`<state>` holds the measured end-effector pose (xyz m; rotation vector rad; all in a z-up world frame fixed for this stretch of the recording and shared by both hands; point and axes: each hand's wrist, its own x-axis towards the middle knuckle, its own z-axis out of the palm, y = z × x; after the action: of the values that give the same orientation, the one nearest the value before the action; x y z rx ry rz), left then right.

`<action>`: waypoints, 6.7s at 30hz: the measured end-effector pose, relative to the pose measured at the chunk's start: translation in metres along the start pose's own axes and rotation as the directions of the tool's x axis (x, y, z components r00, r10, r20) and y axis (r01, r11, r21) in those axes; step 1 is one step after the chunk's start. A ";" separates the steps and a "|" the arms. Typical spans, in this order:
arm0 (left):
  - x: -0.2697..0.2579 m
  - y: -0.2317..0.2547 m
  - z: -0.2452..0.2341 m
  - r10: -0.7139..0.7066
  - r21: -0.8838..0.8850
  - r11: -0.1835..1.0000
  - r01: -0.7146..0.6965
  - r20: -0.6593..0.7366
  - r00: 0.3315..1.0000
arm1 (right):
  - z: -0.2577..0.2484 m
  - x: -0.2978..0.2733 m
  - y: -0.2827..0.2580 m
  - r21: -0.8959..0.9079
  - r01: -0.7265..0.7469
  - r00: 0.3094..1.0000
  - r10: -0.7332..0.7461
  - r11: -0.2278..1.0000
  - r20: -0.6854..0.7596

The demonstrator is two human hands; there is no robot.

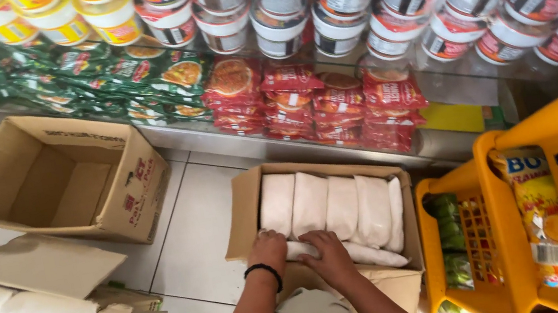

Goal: Transferring white bags of product from larger cardboard shipping boxes into smaller organizer boxes on the floor.

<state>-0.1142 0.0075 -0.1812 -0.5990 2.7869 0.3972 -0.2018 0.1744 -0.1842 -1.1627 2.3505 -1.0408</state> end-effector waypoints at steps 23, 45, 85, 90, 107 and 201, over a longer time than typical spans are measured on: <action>-0.057 0.005 -0.094 0.095 -0.690 -0.535 0.487 0.524 0.847 | -0.080 -0.015 -0.123 0.266 0.341 0.939 -0.313 0.902 -0.143; -0.143 -0.048 -0.151 -0.082 -0.750 -0.600 -0.279 -0.289 0.954 | -0.066 -0.001 -0.195 0.455 -0.175 0.938 0.007 0.873 0.347; -0.342 -0.355 -0.045 -0.950 -0.963 -0.178 -0.200 0.116 0.290 | 0.268 -0.010 -0.361 0.528 -0.274 0.768 -0.148 0.804 0.624; -0.309 -0.371 -0.013 -0.967 -0.989 -0.082 -0.124 0.049 0.251 | 0.288 0.019 -0.347 0.426 0.086 0.773 -0.330 0.901 0.542; -0.321 -0.371 -0.019 -0.962 -0.994 -0.046 0.098 0.070 0.264 | 0.259 -0.004 -0.399 0.066 0.217 0.759 -0.210 0.974 0.617; -0.015 0.054 -0.039 0.066 -0.383 0.920 0.089 0.374 0.925 | -0.067 0.000 0.028 -0.530 -0.247 0.923 0.363 0.811 0.125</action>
<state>-0.1324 0.0478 -0.1289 -0.5483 2.3372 0.9776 -0.2546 0.2174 -0.1589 -0.9358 2.5814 -0.1640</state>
